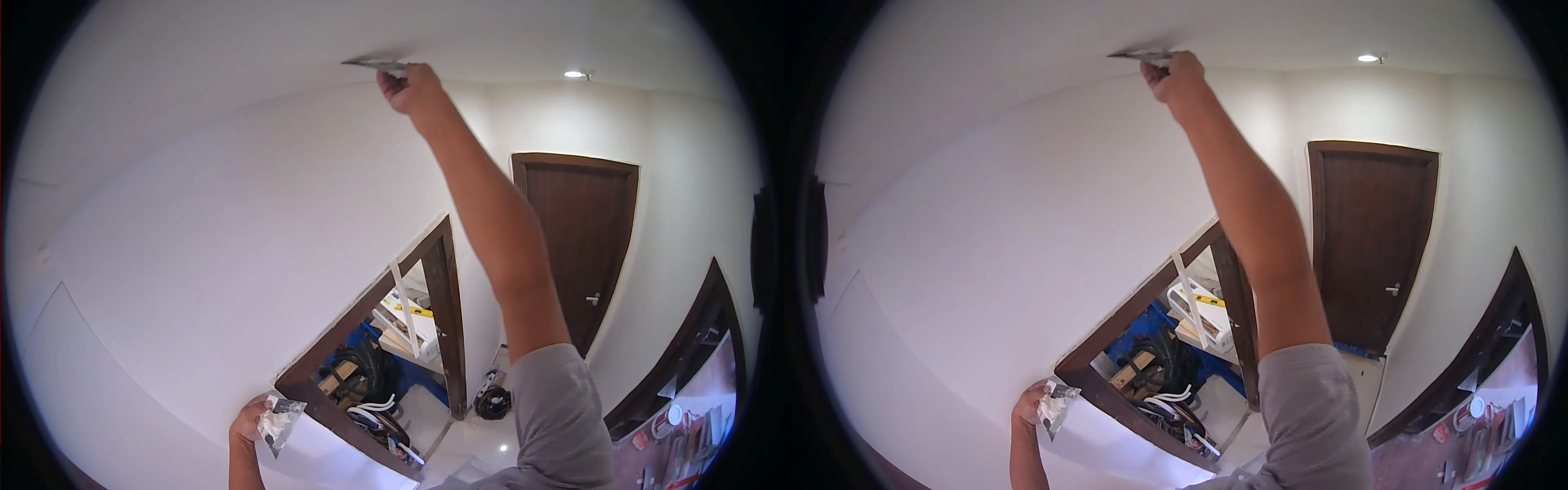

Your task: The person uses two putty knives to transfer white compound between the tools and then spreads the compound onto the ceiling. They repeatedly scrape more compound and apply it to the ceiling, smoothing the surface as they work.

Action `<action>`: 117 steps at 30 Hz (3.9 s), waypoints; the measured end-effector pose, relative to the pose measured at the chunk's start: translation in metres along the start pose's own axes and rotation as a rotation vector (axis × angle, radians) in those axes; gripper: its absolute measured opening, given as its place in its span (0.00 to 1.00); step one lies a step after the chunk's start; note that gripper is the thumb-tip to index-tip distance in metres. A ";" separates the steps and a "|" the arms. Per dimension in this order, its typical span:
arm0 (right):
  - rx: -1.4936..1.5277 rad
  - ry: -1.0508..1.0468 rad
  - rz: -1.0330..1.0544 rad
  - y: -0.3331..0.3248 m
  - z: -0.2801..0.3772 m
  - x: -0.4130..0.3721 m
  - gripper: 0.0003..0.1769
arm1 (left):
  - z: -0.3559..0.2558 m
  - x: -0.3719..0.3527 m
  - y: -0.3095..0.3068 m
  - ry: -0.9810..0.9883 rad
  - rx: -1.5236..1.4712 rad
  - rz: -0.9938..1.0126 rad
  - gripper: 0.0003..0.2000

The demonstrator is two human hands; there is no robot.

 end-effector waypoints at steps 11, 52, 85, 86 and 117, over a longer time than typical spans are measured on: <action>-0.044 -0.048 0.049 -0.031 -0.023 -0.010 0.16 | 0.003 0.004 -0.006 0.021 0.011 0.024 0.16; -0.302 -0.328 0.145 -0.075 0.162 -0.059 0.14 | 0.002 -0.001 0.009 0.060 0.100 0.003 0.18; 0.157 0.015 -0.012 -0.019 0.084 -0.001 0.19 | 0.010 0.008 -0.015 0.039 0.060 0.017 0.14; 0.166 -0.007 -0.012 -0.017 0.101 -0.012 0.20 | 0.012 0.008 -0.021 0.035 0.054 0.027 0.14; -0.193 -0.115 0.092 -0.045 0.118 -0.081 0.16 | 0.014 0.005 -0.018 0.060 0.131 0.025 0.18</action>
Point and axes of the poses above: each hand's wrist, its own x-axis towards the middle knuckle, its own y-axis out of the palm, z = x × y, the point moved 1 cm from there along x, towards the middle knuckle, and after that the axes turned 4 degrees about z, right-handed, at the moved point
